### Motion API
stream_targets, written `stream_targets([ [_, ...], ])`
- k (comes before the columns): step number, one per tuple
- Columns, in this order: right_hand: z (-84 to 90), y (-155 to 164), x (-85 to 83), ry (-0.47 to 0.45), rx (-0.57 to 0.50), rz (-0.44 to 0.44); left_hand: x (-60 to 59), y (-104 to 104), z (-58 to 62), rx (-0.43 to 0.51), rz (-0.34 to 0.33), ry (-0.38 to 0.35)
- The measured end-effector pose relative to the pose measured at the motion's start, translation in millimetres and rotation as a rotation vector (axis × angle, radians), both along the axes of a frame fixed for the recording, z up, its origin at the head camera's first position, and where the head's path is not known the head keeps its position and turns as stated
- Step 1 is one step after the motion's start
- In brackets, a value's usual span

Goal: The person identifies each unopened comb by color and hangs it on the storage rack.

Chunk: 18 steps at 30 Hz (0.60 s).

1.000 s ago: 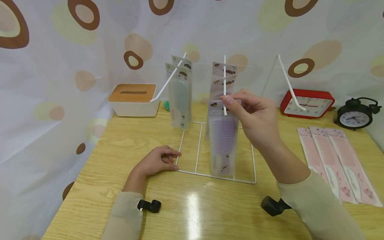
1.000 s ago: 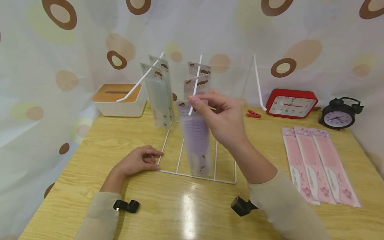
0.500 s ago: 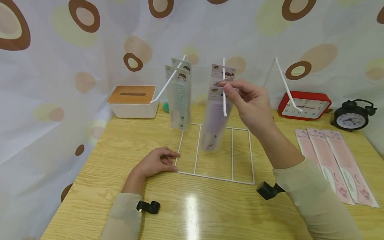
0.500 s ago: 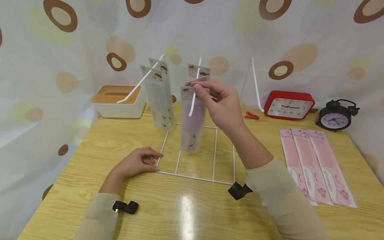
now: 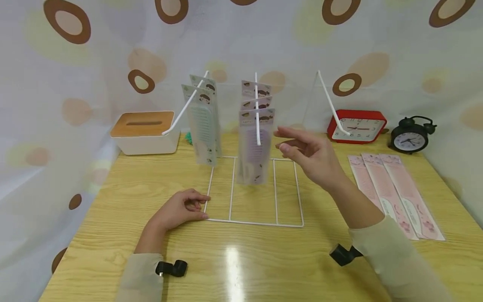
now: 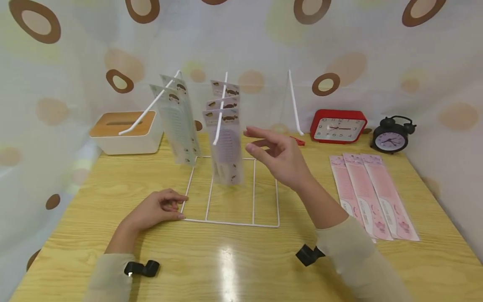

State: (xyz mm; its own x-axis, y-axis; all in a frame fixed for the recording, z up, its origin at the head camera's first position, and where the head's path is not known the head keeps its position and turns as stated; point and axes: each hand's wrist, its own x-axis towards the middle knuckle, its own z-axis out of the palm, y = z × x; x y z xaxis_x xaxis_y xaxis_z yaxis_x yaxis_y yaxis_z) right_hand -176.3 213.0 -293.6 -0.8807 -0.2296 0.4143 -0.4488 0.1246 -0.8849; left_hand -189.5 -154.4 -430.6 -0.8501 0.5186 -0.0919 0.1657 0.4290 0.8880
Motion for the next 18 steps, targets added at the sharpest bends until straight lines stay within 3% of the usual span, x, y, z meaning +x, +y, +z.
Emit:
stream_targets([
  [4, -15.7, 19, -0.9, -0.014, 0.029, 0.012, 0.8, -3, 1.4, 0.004, 0.004, -0.004],
  [18, -69.6, 97, -23.2, -0.209, 0.263, -0.14, -0.2, -3, 0.6, 0.019, 0.006, 0.006],
])
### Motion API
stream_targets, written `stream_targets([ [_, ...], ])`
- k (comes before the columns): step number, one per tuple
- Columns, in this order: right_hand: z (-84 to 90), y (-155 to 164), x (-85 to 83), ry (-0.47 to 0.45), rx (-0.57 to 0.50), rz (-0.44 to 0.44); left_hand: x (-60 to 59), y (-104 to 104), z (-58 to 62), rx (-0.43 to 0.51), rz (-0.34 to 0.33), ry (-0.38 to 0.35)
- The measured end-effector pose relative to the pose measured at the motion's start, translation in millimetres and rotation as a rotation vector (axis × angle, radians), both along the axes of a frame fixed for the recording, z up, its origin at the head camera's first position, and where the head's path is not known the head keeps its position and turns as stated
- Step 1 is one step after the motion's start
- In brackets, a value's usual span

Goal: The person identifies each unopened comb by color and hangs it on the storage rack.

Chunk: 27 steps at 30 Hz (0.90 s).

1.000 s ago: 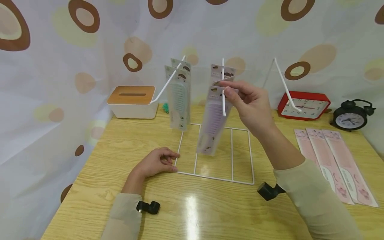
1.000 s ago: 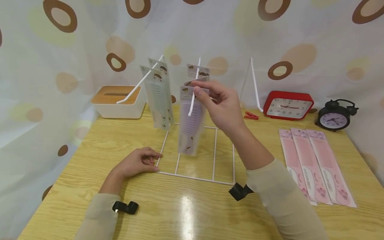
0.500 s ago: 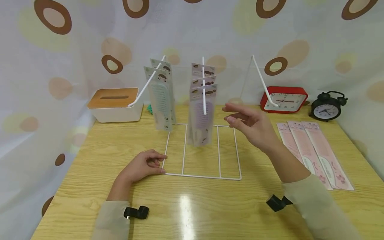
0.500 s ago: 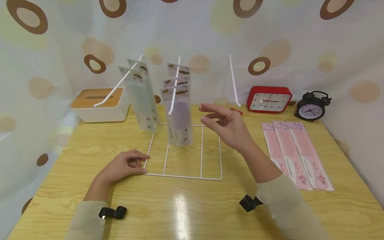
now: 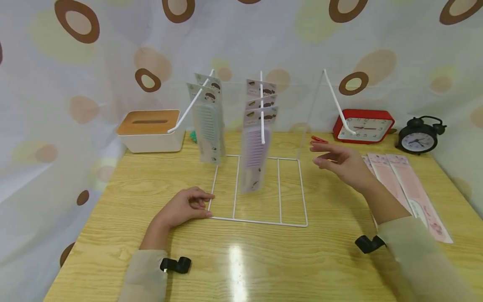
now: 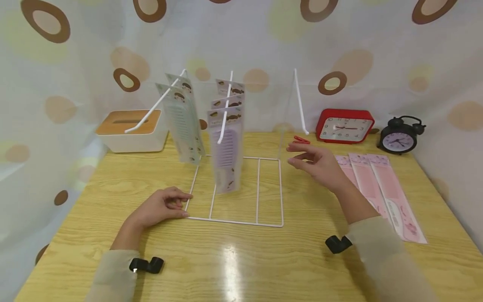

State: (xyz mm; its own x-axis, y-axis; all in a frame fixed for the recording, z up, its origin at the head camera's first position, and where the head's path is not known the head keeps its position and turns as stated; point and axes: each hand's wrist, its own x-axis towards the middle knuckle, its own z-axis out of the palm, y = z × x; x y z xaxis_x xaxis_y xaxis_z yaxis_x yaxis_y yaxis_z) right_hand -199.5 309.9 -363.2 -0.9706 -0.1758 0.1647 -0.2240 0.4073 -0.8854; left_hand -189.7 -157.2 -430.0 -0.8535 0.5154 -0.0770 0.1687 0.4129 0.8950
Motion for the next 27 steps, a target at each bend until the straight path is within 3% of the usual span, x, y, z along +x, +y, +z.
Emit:
stream_targets([
  [7, -17.4, 47, -16.9, -0.102, 0.236, -0.088, -1.7, -1, -1.3, 0.008, -0.004, -0.005],
  [18, -28.8, 136, -38.2, -0.198, 0.6, -0.082, -0.7, -2, -0.1, -0.016, 0.0, -0.003],
  [27, -38.5, 163, -52.8, -0.257, 0.724, -0.041, -2.8, -3, -0.5, -0.011, 0.002, -0.016],
])
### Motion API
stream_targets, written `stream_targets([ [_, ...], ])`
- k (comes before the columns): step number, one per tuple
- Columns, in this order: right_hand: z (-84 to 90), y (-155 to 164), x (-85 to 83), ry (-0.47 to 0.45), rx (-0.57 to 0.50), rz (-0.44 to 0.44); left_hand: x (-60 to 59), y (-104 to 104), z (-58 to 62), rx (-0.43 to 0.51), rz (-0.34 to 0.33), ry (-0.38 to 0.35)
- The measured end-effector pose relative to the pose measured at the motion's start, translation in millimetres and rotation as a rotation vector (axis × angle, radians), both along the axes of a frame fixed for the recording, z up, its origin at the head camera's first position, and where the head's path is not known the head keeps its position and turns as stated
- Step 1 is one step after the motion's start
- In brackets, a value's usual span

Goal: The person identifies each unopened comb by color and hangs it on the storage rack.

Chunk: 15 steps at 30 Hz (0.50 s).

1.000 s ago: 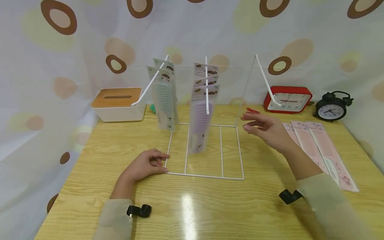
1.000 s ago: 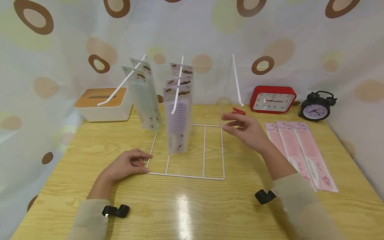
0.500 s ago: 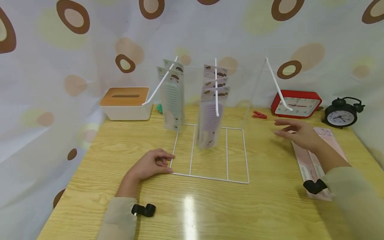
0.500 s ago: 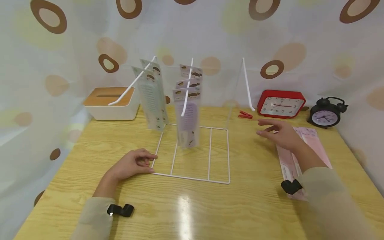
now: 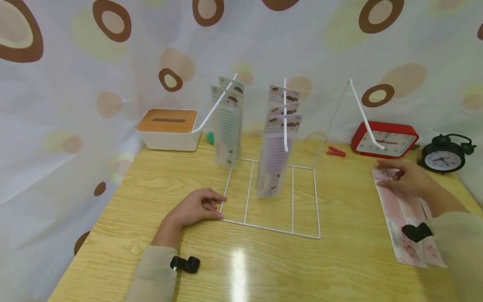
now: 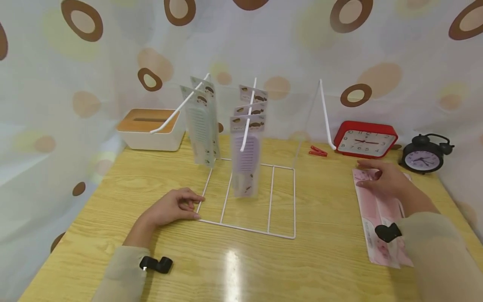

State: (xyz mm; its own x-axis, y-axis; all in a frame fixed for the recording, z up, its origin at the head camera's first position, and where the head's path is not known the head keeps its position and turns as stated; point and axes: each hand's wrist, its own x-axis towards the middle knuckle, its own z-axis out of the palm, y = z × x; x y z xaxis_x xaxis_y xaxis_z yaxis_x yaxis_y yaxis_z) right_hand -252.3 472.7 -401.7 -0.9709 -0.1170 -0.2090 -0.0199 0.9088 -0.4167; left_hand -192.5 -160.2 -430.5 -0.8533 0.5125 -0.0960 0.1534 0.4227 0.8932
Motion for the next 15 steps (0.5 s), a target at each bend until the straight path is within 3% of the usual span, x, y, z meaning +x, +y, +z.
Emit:
stream_targets([
  [7, -5.2, -4, 0.4, 0.025, -0.014, -0.027, -1.1, -2, 3.7, -0.009, 0.001, 0.006],
  [15, -8.9, -17, 11.5, 0.119, -0.155, -0.206, 1.7, 1, 3.1, -0.001, 0.007, -0.015],
])
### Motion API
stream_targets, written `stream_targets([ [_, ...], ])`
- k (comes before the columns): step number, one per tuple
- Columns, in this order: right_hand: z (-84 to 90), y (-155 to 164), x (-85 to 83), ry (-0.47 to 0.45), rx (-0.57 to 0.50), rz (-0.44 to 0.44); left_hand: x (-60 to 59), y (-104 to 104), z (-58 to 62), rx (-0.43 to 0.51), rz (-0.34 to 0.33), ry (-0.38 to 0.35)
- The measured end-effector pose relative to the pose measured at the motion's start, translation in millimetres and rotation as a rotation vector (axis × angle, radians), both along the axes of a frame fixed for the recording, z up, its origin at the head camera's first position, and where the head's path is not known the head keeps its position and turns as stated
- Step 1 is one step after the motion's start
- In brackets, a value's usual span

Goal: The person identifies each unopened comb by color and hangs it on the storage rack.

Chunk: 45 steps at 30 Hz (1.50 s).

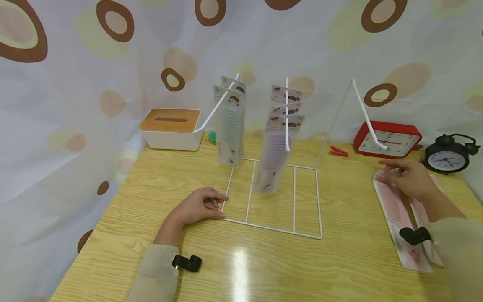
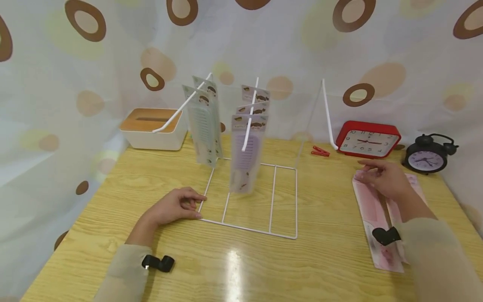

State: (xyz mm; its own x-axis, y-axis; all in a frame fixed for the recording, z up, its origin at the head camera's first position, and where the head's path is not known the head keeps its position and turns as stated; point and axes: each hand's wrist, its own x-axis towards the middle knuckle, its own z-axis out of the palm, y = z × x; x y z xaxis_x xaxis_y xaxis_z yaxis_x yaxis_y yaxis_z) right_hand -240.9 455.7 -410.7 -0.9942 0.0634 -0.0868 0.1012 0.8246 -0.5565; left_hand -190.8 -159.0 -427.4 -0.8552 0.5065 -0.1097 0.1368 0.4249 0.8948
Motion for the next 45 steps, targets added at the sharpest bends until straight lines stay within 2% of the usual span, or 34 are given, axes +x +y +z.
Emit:
stream_targets([
  [4, 13.7, -8, 11.2, 0.047, -0.045, -0.041, 0.4, -1, -1.1, -0.008, 0.006, -0.006],
  [7, 26.7, -14, 23.0, 0.136, -0.185, -0.05, 0.6, -1, -1.7, -0.011, 0.006, -0.008],
  [11, 47.9, -31, 40.3, 0.269, -0.395, -0.054, 1.4, -1, -1.7, -0.005, 0.0, -0.009],
  [13, 59.1, -42, 50.0, 0.308, -0.488, -0.044, 2.0, -1, -1.4, -0.002, -0.004, -0.007],
  [17, 80.1, -67, 73.2, 0.323, -0.817, 0.017, 2.1, 0, -0.8, -0.002, -0.009, -0.002],
  [20, 94.1, -86, 89.3, 0.356, -1.059, 0.153, 1.6, 0, -0.5, -0.002, -0.006, -0.002],
  [23, 107.5, -103, 102.4, 0.391, -1.216, 0.382, 1.3, 0, -0.3, 0.001, -0.004, -0.008],
  [24, 111.6, -108, 106.4, 0.399, -1.249, 0.465, 1.2, 0, -0.2, 0.001, -0.003, -0.011],
  [27, 125.8, -129, 117.2, 0.439, -1.289, 0.626, 1.1, -1, -0.3, -0.003, -0.005, -0.013],
  [30, 140.6, -151, 123.3, 0.512, -1.305, 0.687, 0.8, -2, -0.8, -0.009, -0.004, -0.008],
  [32, 150.5, -164, 125.2, 0.551, -1.349, 0.668, 0.3, -2, -1.1, -0.009, -0.002, -0.006],
  [35, 163.6, -178, 127.0, 0.593, -1.344, 0.53, -0.5, -2, -1.5, -0.001, -0.001, -0.009],
  [37, 170.6, -183, 126.4, 0.593, -1.33, 0.432, -1.0, -1, -1.9, 0.005, -0.002, -0.012],
  [39, 175.4, -186, 124.3, 0.585, -1.302, 0.372, -1.4, -1, -2.4, 0.009, -0.002, -0.011],
  [45, 175.8, -182, 115.0, 0.558, -1.302, 0.342, -1.0, -1, -2.1, 0.009, -0.005, -0.005],
])
